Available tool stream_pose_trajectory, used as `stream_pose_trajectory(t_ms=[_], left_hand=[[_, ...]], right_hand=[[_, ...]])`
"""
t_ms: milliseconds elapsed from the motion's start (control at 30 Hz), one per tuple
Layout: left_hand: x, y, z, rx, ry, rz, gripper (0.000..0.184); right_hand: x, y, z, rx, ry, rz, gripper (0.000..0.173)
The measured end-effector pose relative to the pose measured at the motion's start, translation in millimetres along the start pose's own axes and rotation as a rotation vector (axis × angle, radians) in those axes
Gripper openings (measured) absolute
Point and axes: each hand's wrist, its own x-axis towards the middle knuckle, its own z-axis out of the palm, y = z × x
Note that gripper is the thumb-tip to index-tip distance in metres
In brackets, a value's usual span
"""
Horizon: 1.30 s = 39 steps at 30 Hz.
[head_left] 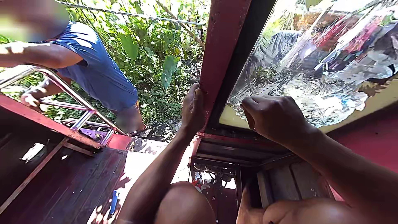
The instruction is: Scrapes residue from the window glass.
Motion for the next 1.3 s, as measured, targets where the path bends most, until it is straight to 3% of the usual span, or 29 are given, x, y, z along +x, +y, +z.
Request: stream_pose_trajectory(t_ms=[333,700,867,1000,1167,1300], left_hand=[[0,-3,1,-0.007,-0.001,0.031,0.059],[-2,2,4,-0.001,0.035,0.004,0.057],[0,-3,1,0.0,0.002,0.036,0.069],[0,-5,1,-0.027,-0.002,0.054,0.066],[0,-3,3,-0.022,0.018,0.046,0.058],[0,0,3,0.02,0.025,0.036,0.062]], right_hand=[[-3,-17,12,-0.061,-0.027,0.055,0.004],[1,-22,15,-0.029,-0.048,0.118,0.004],[-8,-7,17,0.046,0.051,0.027,0.014],[-9,-8,21,0.006,0.091,0.038,0.016],[-1,-22,19,0.011,-0.002,0.115,0.009],[7,-25,8,0.007,-0.126,0.14,0.003]])
